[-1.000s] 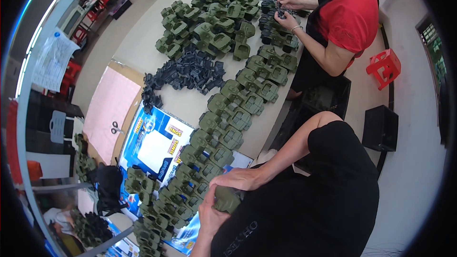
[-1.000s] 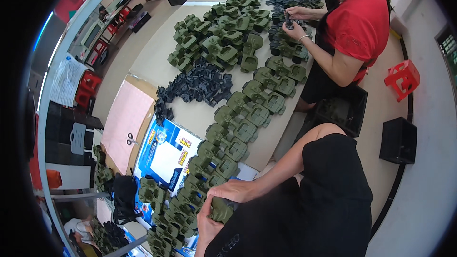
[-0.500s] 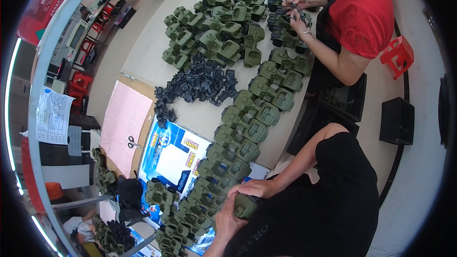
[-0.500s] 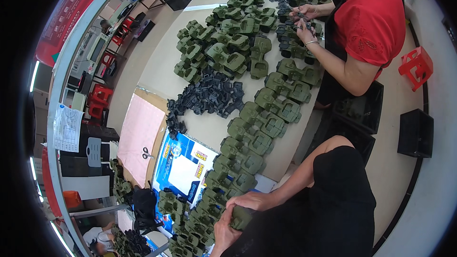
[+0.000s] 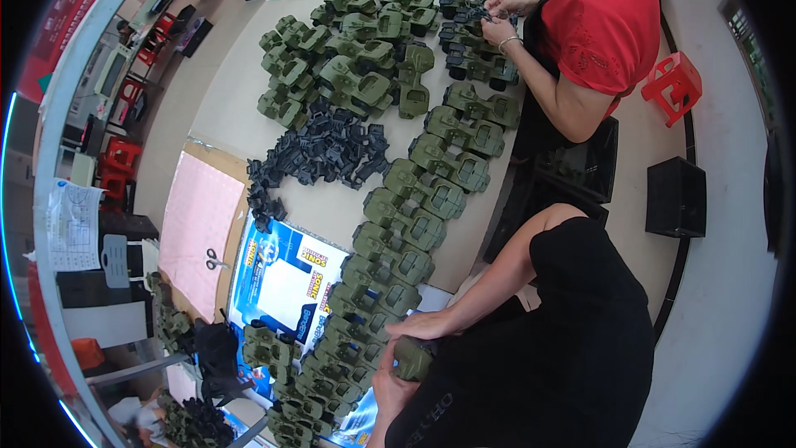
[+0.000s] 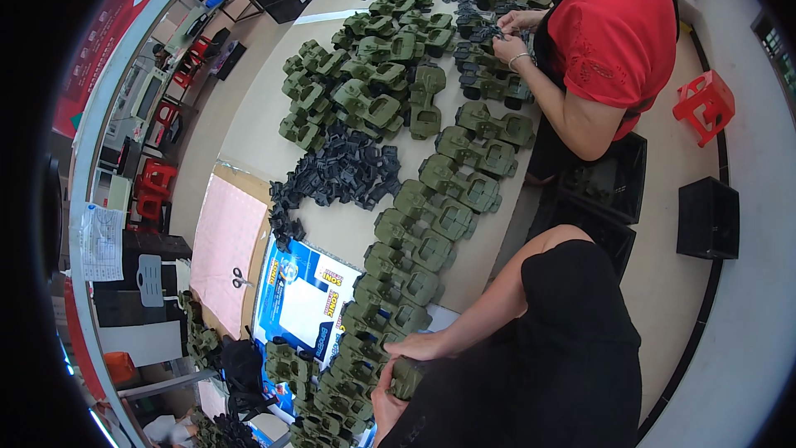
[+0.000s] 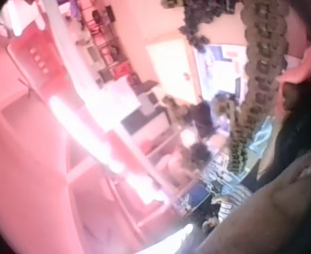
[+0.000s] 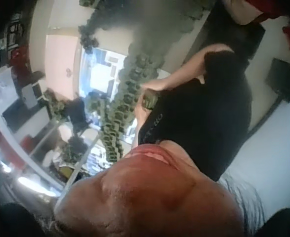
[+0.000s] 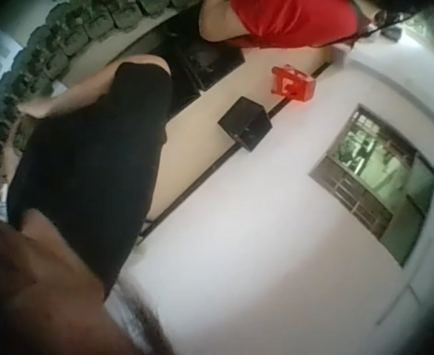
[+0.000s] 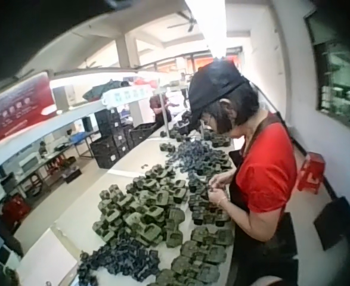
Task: The person assembles small green toy tanks by hand on a table. They pick up a green plastic tank body and a black plastic wheel, then press the wheel into the body to attach it. This process is repeated for multiple units, with the person handling the parts and placing the assembled tanks back on the table.
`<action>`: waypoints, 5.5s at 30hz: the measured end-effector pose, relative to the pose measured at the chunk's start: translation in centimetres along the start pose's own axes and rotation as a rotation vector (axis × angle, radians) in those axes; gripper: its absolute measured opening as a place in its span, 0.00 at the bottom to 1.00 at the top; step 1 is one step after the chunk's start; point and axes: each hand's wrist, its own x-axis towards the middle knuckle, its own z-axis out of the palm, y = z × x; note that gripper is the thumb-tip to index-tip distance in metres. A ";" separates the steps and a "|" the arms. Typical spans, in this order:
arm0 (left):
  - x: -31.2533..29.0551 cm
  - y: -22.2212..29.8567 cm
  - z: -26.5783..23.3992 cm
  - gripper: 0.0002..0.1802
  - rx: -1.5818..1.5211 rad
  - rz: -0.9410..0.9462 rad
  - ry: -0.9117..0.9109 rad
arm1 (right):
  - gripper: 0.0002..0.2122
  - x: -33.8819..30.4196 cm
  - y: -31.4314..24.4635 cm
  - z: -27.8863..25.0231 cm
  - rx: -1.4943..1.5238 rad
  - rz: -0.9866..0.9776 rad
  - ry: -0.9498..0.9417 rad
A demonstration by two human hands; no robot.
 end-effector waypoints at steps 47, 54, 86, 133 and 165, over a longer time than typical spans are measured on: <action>3.9 -2.6 -0.3 0.49 -0.594 0.179 -0.175 | 0.39 0.6 -5.9 -3.8 -0.311 -0.102 0.020; 2.2 -5.0 -0.4 0.63 -0.726 0.085 -0.467 | 0.41 0.0 -4.1 -1.0 -0.299 -0.034 -0.055; 5.4 -9.1 -1.6 0.58 -1.127 0.082 -0.541 | 0.32 3.7 -5.8 0.8 -0.180 -0.245 0.041; 28.9 18.5 5.5 0.50 -0.059 0.449 -0.648 | 0.39 -7.9 -12.4 -34.3 0.973 -1.253 -0.154; 15.0 4.3 2.0 0.60 -0.064 0.818 0.603 | 0.16 -3.9 -7.9 -7.9 0.265 -0.705 0.483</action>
